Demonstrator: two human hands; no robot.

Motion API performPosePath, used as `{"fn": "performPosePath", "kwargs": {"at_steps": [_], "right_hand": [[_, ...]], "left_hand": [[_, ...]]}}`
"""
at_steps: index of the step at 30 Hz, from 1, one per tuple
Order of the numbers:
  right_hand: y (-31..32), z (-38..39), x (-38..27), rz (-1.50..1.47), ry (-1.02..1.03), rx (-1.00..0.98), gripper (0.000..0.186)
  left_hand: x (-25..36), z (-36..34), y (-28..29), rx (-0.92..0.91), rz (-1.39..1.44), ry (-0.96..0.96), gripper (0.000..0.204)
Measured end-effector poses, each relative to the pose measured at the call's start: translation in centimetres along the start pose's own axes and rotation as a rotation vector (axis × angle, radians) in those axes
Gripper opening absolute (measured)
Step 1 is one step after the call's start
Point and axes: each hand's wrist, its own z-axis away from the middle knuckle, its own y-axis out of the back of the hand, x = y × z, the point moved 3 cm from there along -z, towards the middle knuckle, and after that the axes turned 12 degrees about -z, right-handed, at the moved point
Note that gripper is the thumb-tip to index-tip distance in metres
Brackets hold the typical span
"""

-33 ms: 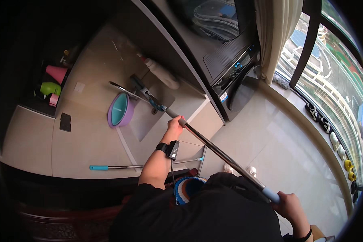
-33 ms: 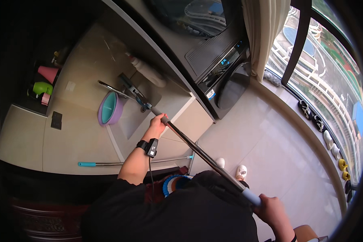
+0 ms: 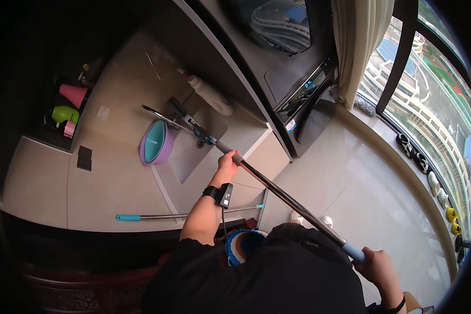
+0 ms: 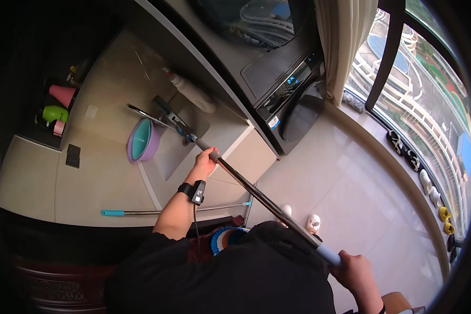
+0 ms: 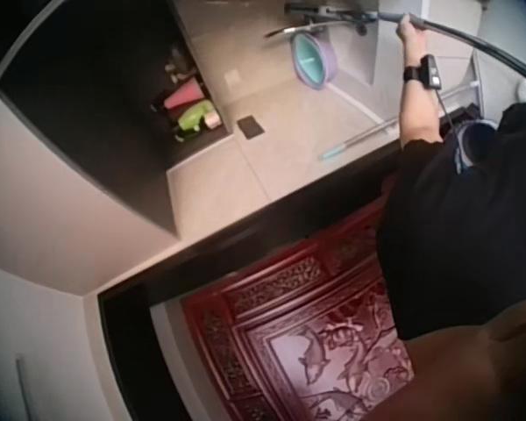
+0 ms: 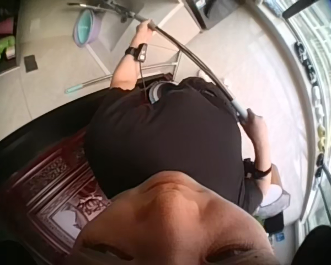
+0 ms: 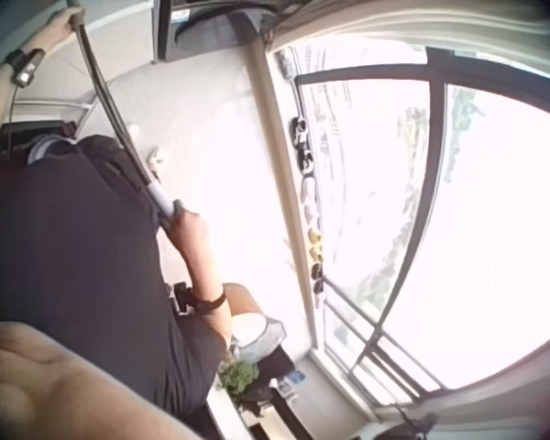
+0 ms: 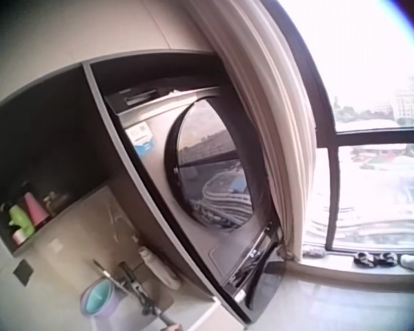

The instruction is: Cleaning a large window using a squeegee on an extension pole.

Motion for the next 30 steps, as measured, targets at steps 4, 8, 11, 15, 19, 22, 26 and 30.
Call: {"fn": "performPosePath", "kwargs": {"at_steps": [4, 8, 11, 15, 19, 22, 26, 30], "right_hand": [[-0.8, 0.0, 0.8, 0.172, 0.09, 0.179, 0.02], [-2.4, 0.6, 1.6, 0.248, 0.074, 0.285, 0.019], [-2.8, 1.1, 1.1, 0.272, 0.065, 0.315, 0.018], [-3.1, 2.0, 0.4, 0.299, 0.005, 0.301, 0.016], [-3.4, 3.1, -0.2, 0.31, -0.005, 0.34, 0.014], [-2.7, 3.8, -1.7, 0.361, -0.005, 0.391, 0.014], [-1.7, 5.0, -3.8, 0.45, -0.003, 0.526, 0.021], [-0.5, 5.7, -6.3, 0.486, -0.002, 0.591, 0.025]], "left_hand": [[-0.8, 0.6, 0.6, -0.089, 0.006, -0.011, 0.014], [-1.2, 0.8, 0.8, -0.207, -0.01, 0.005, 0.015], [-0.7, -1.5, 2.8, -0.217, -0.109, 0.028, 0.022], [2.4, -6.2, 5.4, 0.388, -0.41, -0.185, 0.052], [7.0, -9.6, 7.1, 0.556, -0.539, -0.224, 0.082], [9.2, -12.0, 9.9, 0.754, -0.725, -0.185, 0.096], [11.0, -13.7, 10.4, 0.593, -0.513, -0.255, 0.085], [12.6, -15.6, 10.8, 0.336, -0.412, -0.211, 0.073]]}}
